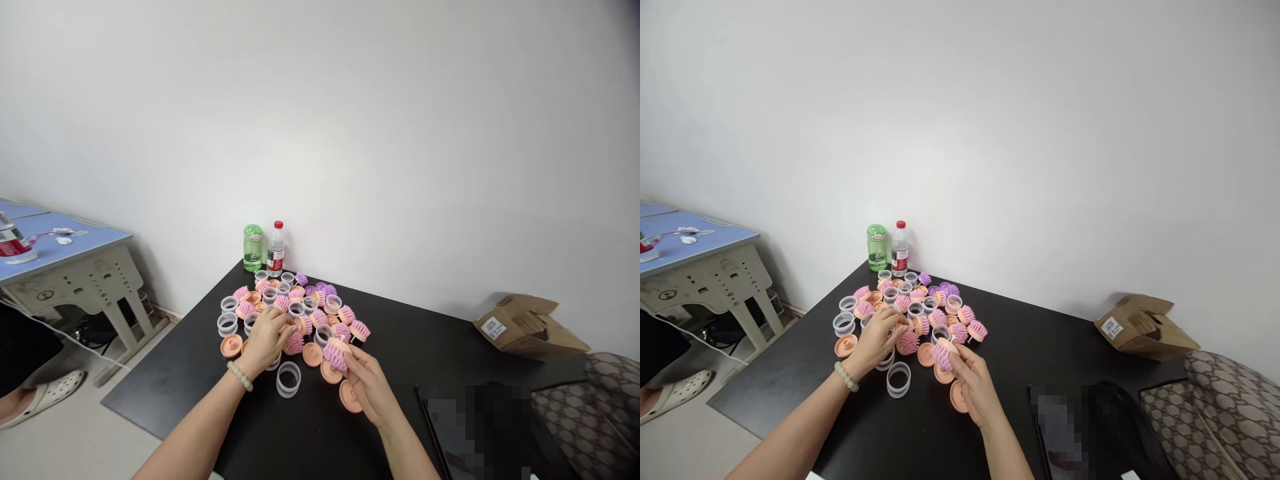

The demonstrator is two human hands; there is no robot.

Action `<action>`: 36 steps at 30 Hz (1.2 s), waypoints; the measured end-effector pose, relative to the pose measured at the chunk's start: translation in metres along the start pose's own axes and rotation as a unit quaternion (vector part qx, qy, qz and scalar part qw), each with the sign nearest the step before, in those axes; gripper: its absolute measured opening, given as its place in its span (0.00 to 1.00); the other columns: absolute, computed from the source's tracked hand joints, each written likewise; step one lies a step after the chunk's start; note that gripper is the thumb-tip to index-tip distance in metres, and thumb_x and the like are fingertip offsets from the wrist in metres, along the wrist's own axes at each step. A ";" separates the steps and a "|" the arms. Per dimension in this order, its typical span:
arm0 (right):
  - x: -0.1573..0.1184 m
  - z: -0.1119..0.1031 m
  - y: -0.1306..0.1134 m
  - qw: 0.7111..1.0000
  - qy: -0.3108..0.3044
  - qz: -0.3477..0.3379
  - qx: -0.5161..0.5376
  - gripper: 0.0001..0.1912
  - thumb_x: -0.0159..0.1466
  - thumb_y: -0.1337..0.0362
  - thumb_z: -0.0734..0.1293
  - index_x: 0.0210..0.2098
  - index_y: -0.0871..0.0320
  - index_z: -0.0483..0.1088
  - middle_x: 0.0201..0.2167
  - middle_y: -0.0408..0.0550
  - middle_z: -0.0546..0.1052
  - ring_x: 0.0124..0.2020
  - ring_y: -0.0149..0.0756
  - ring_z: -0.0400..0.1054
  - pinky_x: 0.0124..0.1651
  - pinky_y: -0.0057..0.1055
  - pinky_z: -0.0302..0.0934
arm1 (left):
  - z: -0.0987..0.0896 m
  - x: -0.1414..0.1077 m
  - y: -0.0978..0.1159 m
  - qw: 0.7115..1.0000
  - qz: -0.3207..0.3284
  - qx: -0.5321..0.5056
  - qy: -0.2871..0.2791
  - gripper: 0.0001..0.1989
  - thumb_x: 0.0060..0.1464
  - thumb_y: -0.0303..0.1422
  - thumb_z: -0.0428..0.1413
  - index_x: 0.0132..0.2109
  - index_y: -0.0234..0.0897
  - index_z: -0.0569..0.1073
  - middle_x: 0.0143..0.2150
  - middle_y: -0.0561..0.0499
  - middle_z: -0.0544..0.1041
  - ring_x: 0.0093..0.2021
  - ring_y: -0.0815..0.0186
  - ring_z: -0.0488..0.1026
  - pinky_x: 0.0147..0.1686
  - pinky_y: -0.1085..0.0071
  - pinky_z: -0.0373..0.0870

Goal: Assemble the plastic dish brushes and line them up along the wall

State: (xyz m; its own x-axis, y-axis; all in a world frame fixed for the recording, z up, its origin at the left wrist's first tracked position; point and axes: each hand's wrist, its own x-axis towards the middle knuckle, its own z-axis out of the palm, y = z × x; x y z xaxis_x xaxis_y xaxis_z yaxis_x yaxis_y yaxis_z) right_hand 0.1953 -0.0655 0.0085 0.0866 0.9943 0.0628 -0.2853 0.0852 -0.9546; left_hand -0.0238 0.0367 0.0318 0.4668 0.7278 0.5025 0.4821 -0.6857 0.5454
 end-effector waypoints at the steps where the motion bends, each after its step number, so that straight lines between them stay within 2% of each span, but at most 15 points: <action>1: 0.000 0.001 0.000 1.000 0.002 0.007 0.021 0.19 0.58 0.51 0.74 0.42 0.58 0.78 0.37 0.51 0.80 0.39 0.42 0.74 0.46 0.37 0.67 | -0.002 0.000 0.001 1.000 -0.005 -0.026 -0.016 0.15 0.65 0.38 0.49 0.37 0.37 0.77 0.37 0.47 0.77 0.41 0.58 0.71 0.42 0.63 0.66; 4: 0.000 0.000 0.003 0.997 0.015 0.012 0.081 0.17 0.58 0.54 0.75 0.43 0.56 0.77 0.39 0.49 0.80 0.37 0.39 0.74 0.45 0.37 0.68 | -0.011 0.001 0.002 0.986 0.025 -0.127 -0.108 0.16 0.61 0.44 0.54 0.36 0.37 0.77 0.34 0.49 0.77 0.38 0.61 0.71 0.40 0.66 0.66; 6: 0.001 -0.002 0.005 0.994 0.030 0.005 0.102 0.18 0.56 0.55 0.77 0.44 0.54 0.76 0.43 0.49 0.79 0.41 0.40 0.74 0.48 0.39 0.68 | -0.014 0.001 -0.001 0.967 0.082 -0.162 -0.180 0.18 0.52 0.50 0.62 0.39 0.39 0.79 0.37 0.49 0.77 0.41 0.59 0.71 0.43 0.66 0.65; 8: 0.002 -0.005 0.005 0.994 0.049 -0.005 0.101 0.20 0.55 0.57 0.78 0.45 0.54 0.75 0.45 0.50 0.79 0.46 0.43 0.73 0.49 0.40 0.67 | -0.014 0.000 -0.006 0.951 0.135 -0.147 -0.237 0.27 0.39 0.53 0.68 0.42 0.41 0.79 0.43 0.47 0.76 0.45 0.56 0.69 0.48 0.64 0.64; 10: 0.003 -0.007 0.004 0.993 0.068 -0.016 0.095 0.20 0.54 0.57 0.78 0.45 0.54 0.75 0.44 0.50 0.79 0.46 0.41 0.72 0.46 0.36 0.68 | -0.010 -0.001 -0.013 0.943 0.158 -0.102 -0.275 0.35 0.29 0.55 0.71 0.45 0.41 0.79 0.46 0.45 0.74 0.47 0.53 0.67 0.51 0.60 0.63; 12: 0.004 -0.008 0.003 0.993 0.075 -0.026 0.090 0.19 0.55 0.57 0.77 0.45 0.55 0.76 0.42 0.50 0.79 0.42 0.38 0.72 0.41 0.31 0.67 | -0.006 -0.003 -0.018 0.941 0.156 -0.051 -0.297 0.38 0.24 0.54 0.72 0.45 0.41 0.79 0.46 0.44 0.72 0.46 0.50 0.66 0.50 0.58 0.63; 14: 0.004 -0.008 0.002 0.994 0.073 -0.037 0.079 0.18 0.57 0.56 0.76 0.44 0.55 0.76 0.39 0.49 0.79 0.38 0.36 0.71 0.36 0.29 0.66 | -0.004 -0.003 -0.020 0.940 0.149 -0.012 -0.307 0.35 0.24 0.51 0.73 0.42 0.40 0.80 0.45 0.45 0.71 0.46 0.50 0.65 0.48 0.58 0.63; 17: 0.003 -0.007 0.001 0.994 0.073 -0.050 0.059 0.18 0.57 0.55 0.76 0.44 0.55 0.77 0.40 0.49 0.79 0.41 0.39 0.72 0.40 0.31 0.66 | -0.007 -0.003 -0.012 0.943 0.152 -0.016 -0.296 0.27 0.32 0.47 0.73 0.41 0.40 0.79 0.45 0.46 0.72 0.47 0.51 0.65 0.50 0.58 0.62; 20: 0.001 -0.007 0.002 0.995 0.072 -0.055 0.037 0.23 0.57 0.53 0.75 0.49 0.53 0.75 0.47 0.52 0.78 0.52 0.47 0.70 0.52 0.39 0.65 | -0.013 -0.004 0.001 0.953 0.132 -0.092 -0.256 0.25 0.43 0.40 0.69 0.48 0.41 0.75 0.48 0.46 0.73 0.49 0.53 0.67 0.52 0.60 0.63; 23: -0.003 -0.007 0.005 0.994 0.065 -0.088 -0.019 0.26 0.56 0.53 0.75 0.53 0.51 0.73 0.55 0.53 0.74 0.59 0.50 0.65 0.58 0.42 0.62 | -0.014 -0.005 0.011 0.949 0.098 -0.185 -0.234 0.25 0.49 0.34 0.65 0.54 0.42 0.71 0.49 0.48 0.74 0.46 0.58 0.70 0.49 0.64 0.65; 25: -0.005 -0.007 0.007 0.989 0.064 -0.122 -0.054 0.27 0.55 0.54 0.76 0.53 0.50 0.72 0.55 0.53 0.74 0.57 0.50 0.67 0.56 0.40 0.64 | -0.011 -0.007 0.014 0.942 0.089 -0.223 -0.233 0.25 0.49 0.35 0.65 0.54 0.42 0.71 0.49 0.49 0.74 0.45 0.59 0.70 0.47 0.65 0.65; 28: -0.008 -0.007 0.008 0.985 0.038 -0.150 -0.079 0.25 0.55 0.56 0.77 0.50 0.50 0.72 0.47 0.51 0.77 0.47 0.45 0.73 0.47 0.35 0.68 | -0.003 -0.009 0.017 0.940 0.070 -0.242 -0.228 0.27 0.46 0.39 0.67 0.54 0.42 0.73 0.46 0.49 0.72 0.45 0.59 0.68 0.46 0.65 0.66; 30: -0.008 -0.005 0.008 0.982 0.016 -0.160 -0.094 0.22 0.56 0.57 0.76 0.49 0.51 0.72 0.42 0.50 0.78 0.42 0.43 0.74 0.43 0.33 0.69 | 0.002 -0.010 0.020 0.949 0.036 -0.234 -0.208 0.27 0.44 0.38 0.69 0.53 0.43 0.75 0.44 0.50 0.70 0.44 0.59 0.67 0.46 0.64 0.66; 33: -0.009 -0.001 0.006 0.974 0.004 -0.182 -0.132 0.21 0.58 0.57 0.75 0.49 0.52 0.73 0.42 0.51 0.78 0.41 0.43 0.74 0.42 0.32 0.70 | 0.006 -0.011 0.025 0.967 -0.004 -0.197 -0.162 0.27 0.40 0.32 0.70 0.50 0.44 0.76 0.43 0.51 0.66 0.46 0.59 0.66 0.47 0.64 0.66; 36: -0.008 0.006 0.004 0.958 0.002 -0.206 -0.201 0.18 0.60 0.59 0.73 0.48 0.52 0.74 0.44 0.52 0.77 0.43 0.45 0.74 0.44 0.34 0.71 | 0.009 -0.012 0.027 0.975 -0.007 -0.176 -0.138 0.27 0.39 0.30 0.71 0.49 0.43 0.76 0.46 0.49 0.67 0.48 0.58 0.66 0.48 0.64 0.66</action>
State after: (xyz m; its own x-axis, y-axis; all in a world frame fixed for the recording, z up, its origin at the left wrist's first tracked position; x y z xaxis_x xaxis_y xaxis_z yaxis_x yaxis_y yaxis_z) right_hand 0.1878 -0.0733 0.0059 0.1176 0.8810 0.4582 0.1640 0.4379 -0.8839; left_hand -0.0094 0.0098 0.0343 0.6674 0.6724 0.3202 0.2286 -0.5942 0.7712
